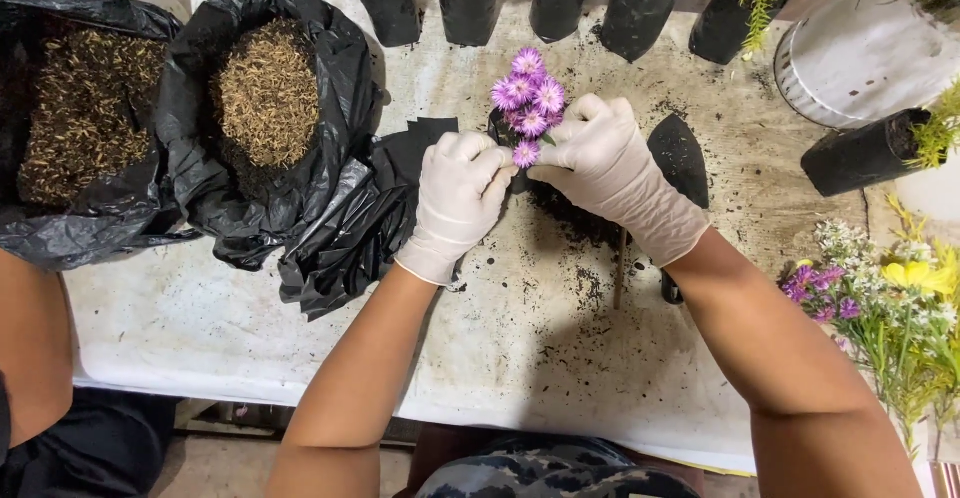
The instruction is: The person arranges purple flowers into a small black pot and secures them with soil. They use a small hand trowel to scoop soil from a pile on the table and fill the pot around the stems, then pat the soil down with their gloved hands.
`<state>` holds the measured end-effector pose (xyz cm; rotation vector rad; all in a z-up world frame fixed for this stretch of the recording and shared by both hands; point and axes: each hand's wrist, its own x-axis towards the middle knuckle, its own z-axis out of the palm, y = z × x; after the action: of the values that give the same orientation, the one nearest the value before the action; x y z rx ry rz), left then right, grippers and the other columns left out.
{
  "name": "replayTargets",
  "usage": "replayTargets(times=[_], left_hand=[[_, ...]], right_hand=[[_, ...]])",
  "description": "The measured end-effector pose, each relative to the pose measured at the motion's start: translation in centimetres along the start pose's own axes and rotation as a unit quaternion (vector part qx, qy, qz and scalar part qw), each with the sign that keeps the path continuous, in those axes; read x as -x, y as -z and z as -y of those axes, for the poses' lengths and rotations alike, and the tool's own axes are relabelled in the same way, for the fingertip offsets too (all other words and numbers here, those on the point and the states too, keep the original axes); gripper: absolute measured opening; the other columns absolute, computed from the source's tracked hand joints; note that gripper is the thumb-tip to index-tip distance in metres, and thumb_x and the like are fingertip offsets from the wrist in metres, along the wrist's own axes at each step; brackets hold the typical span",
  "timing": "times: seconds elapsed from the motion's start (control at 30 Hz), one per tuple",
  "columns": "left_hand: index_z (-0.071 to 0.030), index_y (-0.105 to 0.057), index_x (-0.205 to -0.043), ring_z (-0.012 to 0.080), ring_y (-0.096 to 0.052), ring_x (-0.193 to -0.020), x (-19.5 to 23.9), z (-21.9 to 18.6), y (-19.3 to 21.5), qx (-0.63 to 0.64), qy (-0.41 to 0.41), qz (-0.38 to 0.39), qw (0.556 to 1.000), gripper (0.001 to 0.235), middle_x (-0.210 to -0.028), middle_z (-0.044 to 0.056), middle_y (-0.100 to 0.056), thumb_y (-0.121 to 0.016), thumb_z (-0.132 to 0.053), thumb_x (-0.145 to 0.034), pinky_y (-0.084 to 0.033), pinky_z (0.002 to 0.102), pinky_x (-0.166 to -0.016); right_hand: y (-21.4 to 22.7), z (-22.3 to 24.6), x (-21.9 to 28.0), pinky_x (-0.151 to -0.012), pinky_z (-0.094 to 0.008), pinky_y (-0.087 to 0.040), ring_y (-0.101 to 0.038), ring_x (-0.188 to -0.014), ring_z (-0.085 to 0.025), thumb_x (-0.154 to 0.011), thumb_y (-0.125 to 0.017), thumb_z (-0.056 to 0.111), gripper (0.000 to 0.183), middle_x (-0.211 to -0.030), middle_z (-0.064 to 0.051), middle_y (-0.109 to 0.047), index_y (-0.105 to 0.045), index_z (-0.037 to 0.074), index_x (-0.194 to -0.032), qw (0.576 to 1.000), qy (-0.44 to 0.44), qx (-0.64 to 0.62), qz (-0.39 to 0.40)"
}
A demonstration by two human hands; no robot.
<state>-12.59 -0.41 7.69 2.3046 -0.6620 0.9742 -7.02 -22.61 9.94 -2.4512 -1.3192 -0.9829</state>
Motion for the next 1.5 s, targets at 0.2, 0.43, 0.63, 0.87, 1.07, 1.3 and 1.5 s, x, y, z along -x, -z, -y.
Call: replayTargets(times=[0.2, 0.43, 0.63, 0.87, 1.07, 1.3, 1.5], left_hand=[[-0.023, -0.068, -0.087, 0.0281, -0.063, -0.084, 0.1, 0.2, -0.2, 0.017, 0.005, 0.007, 1.0, 0.006, -0.085, -0.003, -0.059, -0.07, -0.026, -0.091, -0.055, 0.041, -0.07], [-0.024, -0.07, -0.098, 0.032, -0.064, -0.093, 0.7, 0.0, 0.2, 0.102, 0.08, -0.018, 0.991, 0.019, -0.094, 0.001, -0.059, -0.079, -0.019, -0.082, -0.055, 0.044, -0.079], [-0.009, -0.058, -0.122, 0.0163, -0.057, -0.1, -1.1, -1.4, 1.2, 0.291, 0.355, -0.014, 0.888, 0.058, -0.118, 0.011, -0.061, -0.047, 0.016, -0.071, -0.048, 0.028, -0.086], [-0.015, -0.033, -0.154, 0.0199, -0.049, -0.139, -4.3, -5.0, 2.0, 0.391, 0.464, 0.13, 0.784, 0.089, -0.151, 0.009, -0.052, -0.057, 0.008, -0.071, -0.036, 0.031, -0.115], [-0.011, -0.042, -0.142, 0.019, -0.06, -0.125, -4.2, -5.1, 0.7, 0.339, 0.475, 0.123, 0.803, 0.094, -0.134, 0.008, -0.062, -0.089, -0.012, -0.061, -0.047, 0.033, -0.109], [-0.013, -0.057, -0.13, 0.0186, -0.064, -0.118, -3.8, -4.6, -0.5, 0.356, 0.455, 0.059, 0.814, 0.078, -0.123, 0.005, -0.067, -0.092, -0.014, -0.06, -0.049, 0.032, -0.103], [-0.012, -0.035, -0.156, 0.0252, -0.046, -0.145, -4.0, -5.1, 0.4, 0.403, 0.445, 0.05, 0.798, 0.104, -0.155, 0.011, -0.049, -0.089, -0.008, -0.067, -0.037, 0.042, -0.121]], right_hand=[[-1.2, -0.7, 0.9, -0.086, -0.034, -0.039, -0.055, -0.098, -0.01, -0.084, -0.075, 0.057, 0.02, -0.072, 0.014, -0.052, -0.069, 0.038, -0.084, 0.995, -0.006, 0.092, 0.03], [5.4, -0.5, 2.3, -0.088, -0.038, -0.054, -0.066, -0.097, -0.023, -0.1, -0.068, 0.011, 0.014, -0.101, -0.003, -0.075, -0.077, 0.014, -0.11, 0.97, -0.063, -0.236, -0.016], [11.7, -1.4, 8.2, -0.1, -0.032, -0.068, -0.066, -0.127, -0.031, -0.085, -0.057, -0.023, 0.06, -0.143, -0.006, -0.062, -0.076, 0.023, -0.117, 0.829, -0.319, -0.059, 0.457], [11.6, -2.7, 13.5, -0.064, -0.042, -0.064, -0.073, -0.081, -0.036, -0.08, -0.068, -0.007, 0.041, -0.127, -0.025, -0.066, -0.07, 0.013, -0.116, 0.964, -0.135, -0.081, 0.215], [11.5, 0.1, 11.9, -0.106, -0.035, -0.048, -0.055, -0.113, -0.019, -0.1, -0.058, 0.014, 0.029, -0.124, -0.006, -0.056, -0.054, 0.011, -0.128, 0.834, -0.339, -0.362, -0.242], [11.2, 0.2, 12.6, -0.116, -0.048, -0.049, -0.056, -0.124, -0.037, -0.1, -0.037, -0.022, 0.036, -0.13, -0.024, -0.055, -0.051, -0.009, -0.13, 0.92, -0.298, -0.211, -0.143], [10.3, -0.5, 11.2, -0.082, -0.027, -0.055, -0.056, -0.102, -0.015, -0.105, -0.048, 0.009, 0.019, -0.118, -0.004, -0.052, -0.049, 0.02, -0.121, 0.726, -0.552, -0.341, -0.229]])
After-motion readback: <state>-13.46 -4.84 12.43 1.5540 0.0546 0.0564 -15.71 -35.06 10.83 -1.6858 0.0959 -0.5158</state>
